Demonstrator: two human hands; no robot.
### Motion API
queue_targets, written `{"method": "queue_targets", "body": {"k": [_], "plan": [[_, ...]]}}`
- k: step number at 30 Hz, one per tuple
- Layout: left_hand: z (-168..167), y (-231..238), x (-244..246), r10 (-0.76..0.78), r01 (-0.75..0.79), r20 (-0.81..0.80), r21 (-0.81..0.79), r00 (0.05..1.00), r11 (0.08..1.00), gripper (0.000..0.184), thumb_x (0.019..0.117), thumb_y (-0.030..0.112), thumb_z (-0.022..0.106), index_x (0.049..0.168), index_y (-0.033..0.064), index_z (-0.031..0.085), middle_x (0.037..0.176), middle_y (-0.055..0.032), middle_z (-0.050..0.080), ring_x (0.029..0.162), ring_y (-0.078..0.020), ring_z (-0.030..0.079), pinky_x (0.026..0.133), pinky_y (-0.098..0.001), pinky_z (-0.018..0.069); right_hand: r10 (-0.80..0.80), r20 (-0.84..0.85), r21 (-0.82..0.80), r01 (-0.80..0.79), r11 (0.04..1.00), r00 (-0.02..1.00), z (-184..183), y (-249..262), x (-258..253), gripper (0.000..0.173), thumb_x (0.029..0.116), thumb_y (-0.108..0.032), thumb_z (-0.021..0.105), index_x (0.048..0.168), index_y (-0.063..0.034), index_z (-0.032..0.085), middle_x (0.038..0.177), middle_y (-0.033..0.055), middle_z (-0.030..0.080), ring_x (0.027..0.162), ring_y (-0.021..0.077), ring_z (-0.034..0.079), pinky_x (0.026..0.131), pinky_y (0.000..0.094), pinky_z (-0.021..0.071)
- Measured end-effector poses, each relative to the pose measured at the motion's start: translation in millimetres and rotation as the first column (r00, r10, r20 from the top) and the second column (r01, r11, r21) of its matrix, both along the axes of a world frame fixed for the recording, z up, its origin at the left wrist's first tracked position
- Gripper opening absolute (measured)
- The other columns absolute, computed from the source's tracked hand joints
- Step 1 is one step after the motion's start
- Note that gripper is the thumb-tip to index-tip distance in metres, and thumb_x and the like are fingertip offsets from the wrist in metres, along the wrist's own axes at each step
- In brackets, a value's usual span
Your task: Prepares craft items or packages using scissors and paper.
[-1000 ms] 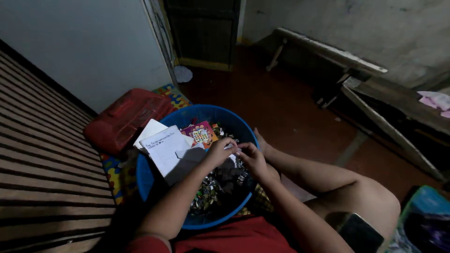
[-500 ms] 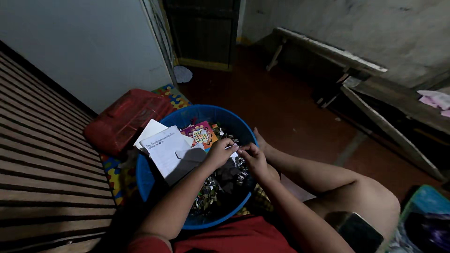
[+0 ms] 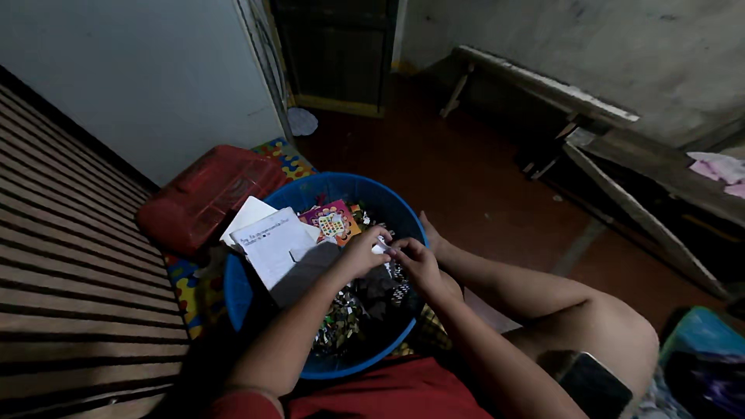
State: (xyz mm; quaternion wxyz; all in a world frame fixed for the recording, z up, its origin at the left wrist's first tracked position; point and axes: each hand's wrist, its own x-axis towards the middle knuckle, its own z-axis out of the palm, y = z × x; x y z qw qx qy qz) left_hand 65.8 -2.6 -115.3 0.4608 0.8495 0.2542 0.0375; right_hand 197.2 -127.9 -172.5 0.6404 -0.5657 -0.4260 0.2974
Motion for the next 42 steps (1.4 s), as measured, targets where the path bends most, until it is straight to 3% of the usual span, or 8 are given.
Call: {"method": "queue_targets", "body": {"k": [7, 16, 21, 25, 29, 35, 39, 42], "plan": [[2, 3, -4, 0.051, -0.052, 0.049, 0.009, 0.998, 0.999, 0.029, 0.1028, 0.026, 0.063, 0.115, 0.0004, 0.068, 0.099, -0.0116, 0.069, 0.084, -0.0148, 0.066, 0.084, -0.0344, 0.0553, -0.012, -0.032, 0.054, 0.014, 0.998, 0.999, -2, 0, 1, 0.011, 0.0955, -0.006, 0.066, 0.104, 0.0006, 0.067, 0.088, 0.0024, 0.068, 0.075, 0.0061, 0.063, 0.072, 0.0240, 0.0557], [1, 13, -6, 0.321, -0.301, 0.123, -0.158, 0.939, 0.941, 0.026, 0.1028, 0.022, 0.063, 0.113, -0.0017, 0.067, 0.096, -0.0115, 0.069, 0.081, -0.0147, 0.065, 0.080, -0.0343, 0.0559, -0.008, -0.052, 0.147, 0.015, 0.989, 0.999, -7, -2, 5, 0.006, 0.0952, 0.000, 0.061, 0.098, -0.0014, 0.066, 0.090, 0.0003, 0.068, 0.079, 0.0055, 0.063, 0.075, 0.0248, 0.0553], [0, 11, -4, 0.330, -0.290, 0.147, -0.242, 0.932, 0.926, 0.023, 0.1032, 0.018, 0.062, 0.114, -0.0014, 0.066, 0.093, -0.0083, 0.069, 0.076, -0.0104, 0.067, 0.074, -0.0287, 0.0573, 0.047, 0.049, -0.060, -0.044, 0.997, 0.998, 1, 1, 4, 0.039, 0.0921, -0.013, 0.072, 0.126, 0.0022, 0.062, 0.122, 0.0138, 0.064, 0.104, 0.0155, 0.065, 0.087, 0.0291, 0.0573], [-6, -4, 1, 0.222, -0.170, 0.168, -0.279, 0.960, 0.945, 0.024, 0.1031, 0.017, 0.061, 0.116, -0.0031, 0.065, 0.106, -0.0109, 0.068, 0.087, -0.0127, 0.069, 0.083, -0.0305, 0.0596, 0.017, 0.015, -0.040, -0.017, 0.999, 1.000, 1, 0, 0, 0.031, 0.0921, -0.013, 0.073, 0.116, 0.0032, 0.061, 0.103, 0.0090, 0.068, 0.089, 0.0108, 0.067, 0.081, 0.0273, 0.0581], [-1, -12, 2, 0.184, -0.134, 0.152, -0.288, 0.971, 0.948, 0.024, 0.1038, 0.021, 0.061, 0.116, -0.0006, 0.065, 0.106, -0.0083, 0.070, 0.084, -0.0115, 0.071, 0.079, -0.0290, 0.0611, -0.066, 0.017, -0.025, 0.066, 0.998, 0.998, 2, -2, -1, 0.012, 0.0939, -0.010, 0.070, 0.099, 0.0001, 0.065, 0.085, 0.0012, 0.066, 0.074, 0.0044, 0.062, 0.072, 0.0223, 0.0546], [-4, -8, 1, 0.092, -0.094, 0.140, 0.004, 0.986, 0.996, 0.026, 0.1012, 0.025, 0.064, 0.110, 0.0011, 0.070, 0.101, -0.0093, 0.070, 0.091, -0.0145, 0.066, 0.088, -0.0349, 0.0544, -0.080, 0.098, -0.090, 0.089, 0.992, 0.992, 5, -3, -2, 0.011, 0.0926, -0.010, 0.072, 0.095, -0.0006, 0.067, 0.083, 0.0002, 0.066, 0.073, 0.0016, 0.061, 0.070, 0.0203, 0.0526], [-7, -1, 2, 0.236, -0.236, 0.152, -0.013, 0.960, 0.972, 0.030, 0.1040, 0.024, 0.059, 0.115, -0.0027, 0.068, 0.107, -0.0171, 0.069, 0.099, -0.0234, 0.067, 0.093, -0.0427, 0.0535, -0.129, 0.116, -0.090, 0.139, 0.986, 0.985, 6, -5, -4, 0.008, 0.0917, -0.008, 0.071, 0.093, -0.0009, 0.067, 0.084, 0.0001, 0.067, 0.073, 0.0017, 0.061, 0.070, 0.0208, 0.0530], [-8, 13, -4, 0.342, -0.332, 0.187, -0.083, 0.921, 0.940, 0.027, 0.1024, 0.025, 0.063, 0.111, -0.0001, 0.069, 0.103, -0.0134, 0.068, 0.093, -0.0200, 0.066, 0.087, -0.0405, 0.0547, -0.108, 0.087, -0.062, 0.113, 0.992, 0.990, 6, -5, -3, 0.005, 0.0921, -0.006, 0.069, 0.093, -0.0016, 0.067, 0.083, -0.0006, 0.067, 0.073, 0.0013, 0.061, 0.070, 0.0199, 0.0528]]}}
